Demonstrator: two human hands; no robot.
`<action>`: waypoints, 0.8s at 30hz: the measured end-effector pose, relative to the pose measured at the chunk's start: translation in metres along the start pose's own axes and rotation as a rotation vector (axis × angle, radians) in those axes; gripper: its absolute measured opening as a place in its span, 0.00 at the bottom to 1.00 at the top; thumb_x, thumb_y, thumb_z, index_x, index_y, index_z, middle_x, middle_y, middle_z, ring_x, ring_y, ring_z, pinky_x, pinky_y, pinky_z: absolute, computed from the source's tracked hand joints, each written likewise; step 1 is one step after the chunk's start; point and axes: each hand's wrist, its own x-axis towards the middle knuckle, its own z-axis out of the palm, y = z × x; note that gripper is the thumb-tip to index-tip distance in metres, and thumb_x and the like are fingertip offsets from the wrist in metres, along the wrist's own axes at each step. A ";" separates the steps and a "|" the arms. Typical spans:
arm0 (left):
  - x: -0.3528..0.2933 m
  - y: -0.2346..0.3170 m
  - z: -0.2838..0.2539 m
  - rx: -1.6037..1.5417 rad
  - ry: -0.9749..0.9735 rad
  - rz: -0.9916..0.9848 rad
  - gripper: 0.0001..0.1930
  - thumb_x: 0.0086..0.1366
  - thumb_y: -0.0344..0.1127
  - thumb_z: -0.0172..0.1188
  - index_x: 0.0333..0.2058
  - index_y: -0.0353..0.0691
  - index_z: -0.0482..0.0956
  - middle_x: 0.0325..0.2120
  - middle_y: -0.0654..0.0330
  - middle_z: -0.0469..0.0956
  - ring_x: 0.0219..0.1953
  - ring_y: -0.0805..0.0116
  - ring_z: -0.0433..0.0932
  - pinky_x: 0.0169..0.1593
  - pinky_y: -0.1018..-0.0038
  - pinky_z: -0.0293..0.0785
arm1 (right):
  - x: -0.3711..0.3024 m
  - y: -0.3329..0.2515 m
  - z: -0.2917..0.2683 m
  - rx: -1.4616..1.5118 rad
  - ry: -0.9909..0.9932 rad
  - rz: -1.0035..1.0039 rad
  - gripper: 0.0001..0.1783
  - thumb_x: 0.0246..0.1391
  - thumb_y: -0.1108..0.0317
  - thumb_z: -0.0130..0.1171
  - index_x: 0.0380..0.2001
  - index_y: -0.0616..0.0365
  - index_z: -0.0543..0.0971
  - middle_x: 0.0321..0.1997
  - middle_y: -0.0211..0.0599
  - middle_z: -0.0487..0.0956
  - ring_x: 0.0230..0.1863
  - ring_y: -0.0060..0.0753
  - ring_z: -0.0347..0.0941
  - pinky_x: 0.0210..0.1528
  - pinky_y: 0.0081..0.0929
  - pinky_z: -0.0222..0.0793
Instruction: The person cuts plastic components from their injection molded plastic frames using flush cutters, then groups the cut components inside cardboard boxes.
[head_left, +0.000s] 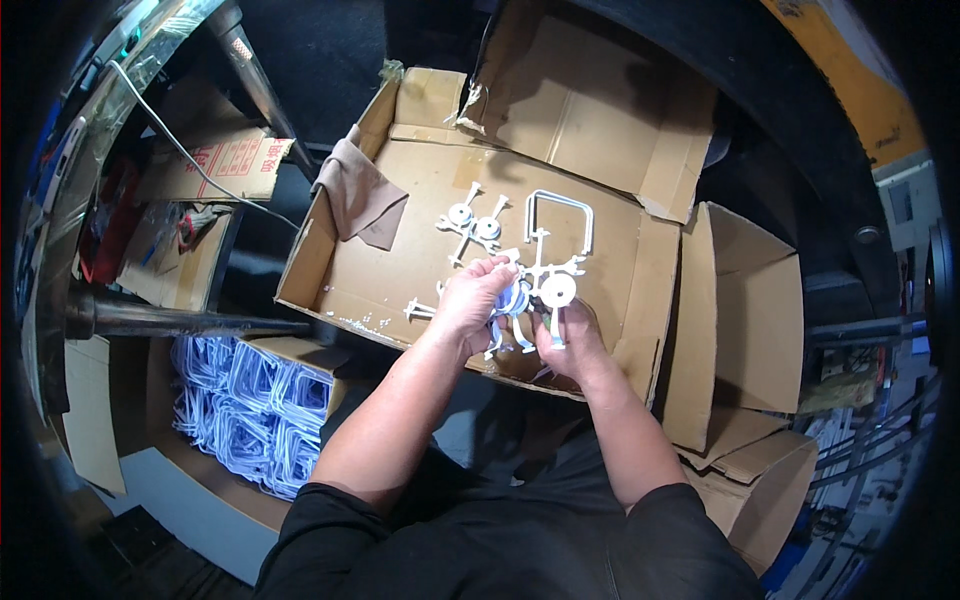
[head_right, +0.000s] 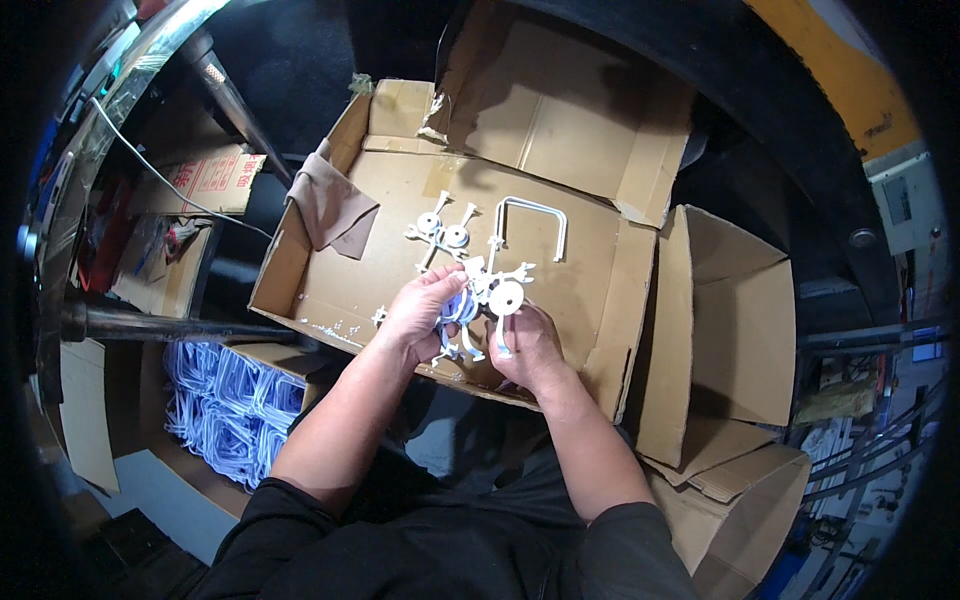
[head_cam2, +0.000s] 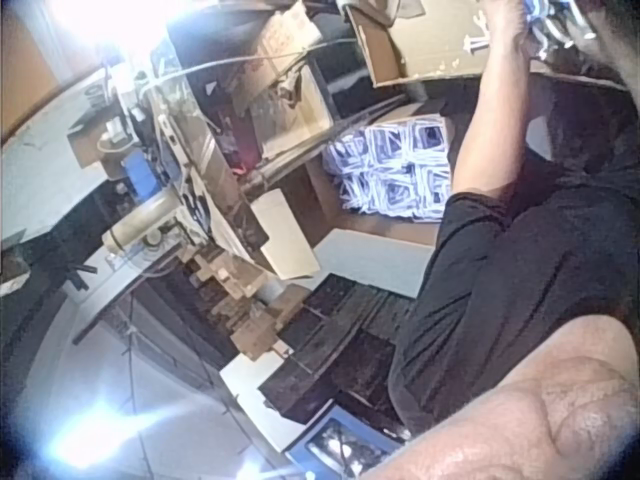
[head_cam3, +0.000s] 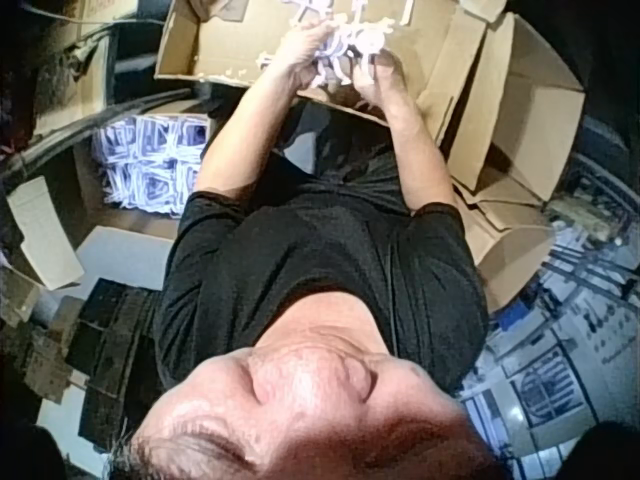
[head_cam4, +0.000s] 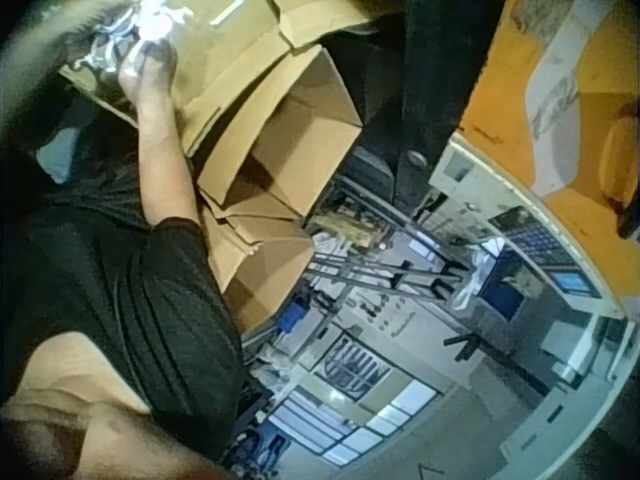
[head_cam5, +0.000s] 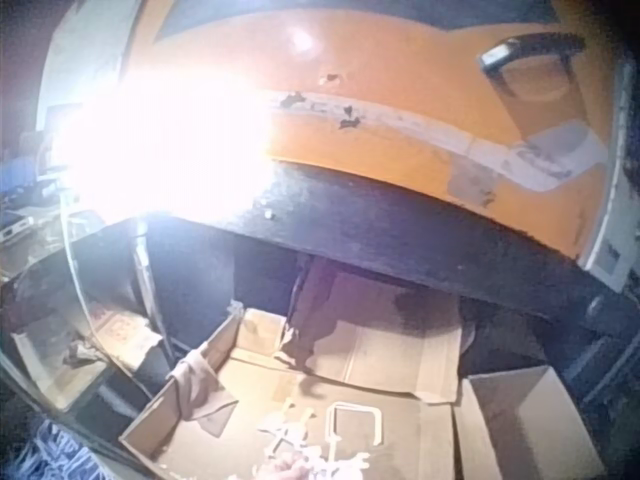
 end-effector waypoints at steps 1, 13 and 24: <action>0.000 0.000 0.000 0.001 -0.001 -0.001 0.13 0.65 0.35 0.57 0.45 0.36 0.72 0.28 0.63 0.79 0.20 0.79 0.77 0.13 0.86 0.64 | 0.000 -0.001 -0.001 -0.035 0.010 -0.031 0.12 0.43 0.76 0.52 0.35 0.60 0.75 0.34 0.50 0.76 0.36 0.54 0.73 0.40 0.42 0.71; -0.002 -0.003 0.004 0.039 0.024 0.041 0.15 0.64 0.34 0.58 0.46 0.35 0.70 0.28 0.62 0.79 0.20 0.78 0.76 0.13 0.86 0.64 | -0.006 -0.001 -0.001 0.126 -0.014 0.090 0.09 0.49 0.75 0.55 0.36 0.61 0.75 0.30 0.50 0.77 0.33 0.53 0.75 0.35 0.39 0.72; -0.005 0.004 0.005 0.197 0.151 0.150 0.19 0.62 0.32 0.59 0.50 0.33 0.68 0.31 0.60 0.77 0.24 0.78 0.74 0.19 0.80 0.67 | -0.009 0.018 0.008 0.287 -0.056 0.159 0.09 0.52 0.73 0.53 0.38 0.61 0.76 0.29 0.44 0.79 0.31 0.49 0.76 0.38 0.38 0.72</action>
